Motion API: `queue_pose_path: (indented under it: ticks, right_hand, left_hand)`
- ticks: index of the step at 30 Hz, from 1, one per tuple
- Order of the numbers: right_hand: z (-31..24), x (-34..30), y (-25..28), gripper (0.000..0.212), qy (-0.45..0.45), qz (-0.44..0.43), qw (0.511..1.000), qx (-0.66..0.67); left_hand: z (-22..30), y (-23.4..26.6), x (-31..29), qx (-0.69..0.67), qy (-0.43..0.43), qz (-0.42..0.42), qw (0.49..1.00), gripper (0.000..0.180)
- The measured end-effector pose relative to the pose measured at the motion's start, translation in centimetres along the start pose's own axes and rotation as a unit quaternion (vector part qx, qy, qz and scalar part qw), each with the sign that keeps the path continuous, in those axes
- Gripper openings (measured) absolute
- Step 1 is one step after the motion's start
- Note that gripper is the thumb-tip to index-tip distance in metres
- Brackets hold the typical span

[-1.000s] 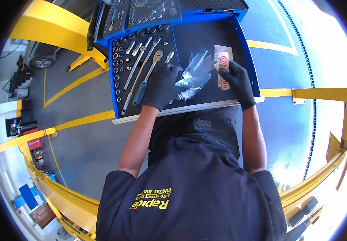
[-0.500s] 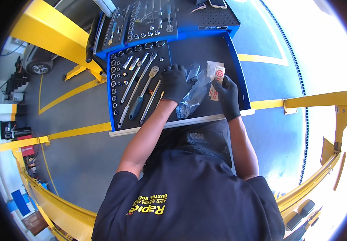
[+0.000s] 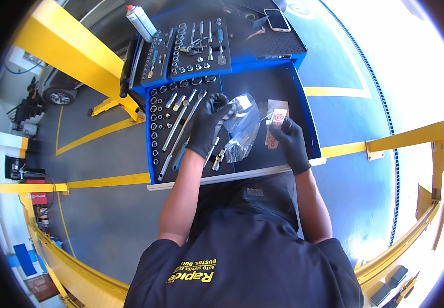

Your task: The person organizes tools and parts in a blue toolbox drawer, arranging wrenches, sockets, and a plastic bag of small parts. They then walk to a shelf to retrieve a dipstick, return to the toolbox, and place the dipstick in the drawer.

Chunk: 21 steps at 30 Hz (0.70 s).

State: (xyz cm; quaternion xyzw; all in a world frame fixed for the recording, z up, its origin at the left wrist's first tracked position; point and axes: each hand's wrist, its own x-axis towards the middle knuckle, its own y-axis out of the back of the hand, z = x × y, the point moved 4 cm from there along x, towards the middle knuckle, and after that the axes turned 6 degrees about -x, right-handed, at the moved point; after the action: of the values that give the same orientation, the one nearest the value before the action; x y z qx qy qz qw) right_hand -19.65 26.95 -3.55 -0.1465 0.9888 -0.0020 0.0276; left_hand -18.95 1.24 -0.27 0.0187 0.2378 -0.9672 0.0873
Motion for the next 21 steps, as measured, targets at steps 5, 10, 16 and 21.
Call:
queue_pose_path:
  ticks: [5,10,16,21]
  right_hand:
    - [-3.0,0.8,-1.8,0.057,0.027,-0.154,0.983,0.097]
    - [-4.1,5.4,-4.3,0.037,0.028,-0.245,0.969,0.01]
    - [-0.6,9.8,-4.3,0.022,0.029,-0.17,0.984,0.052]
    - [-0.8,8.3,-5.6,0.018,0.049,-0.162,0.983,0.077]
  left_hand:
    - [3.2,-1.6,-2.9,0.066,-0.027,-0.083,0.994,0.046]
    - [2.4,-0.2,-0.8,0.055,-0.008,-0.091,0.994,0.057]
    - [-2.0,6.2,5.3,-0.221,-0.082,-0.043,0.971,0.044]
    - [-6.4,8.5,3.5,-0.027,-0.013,-0.045,0.999,0.061]
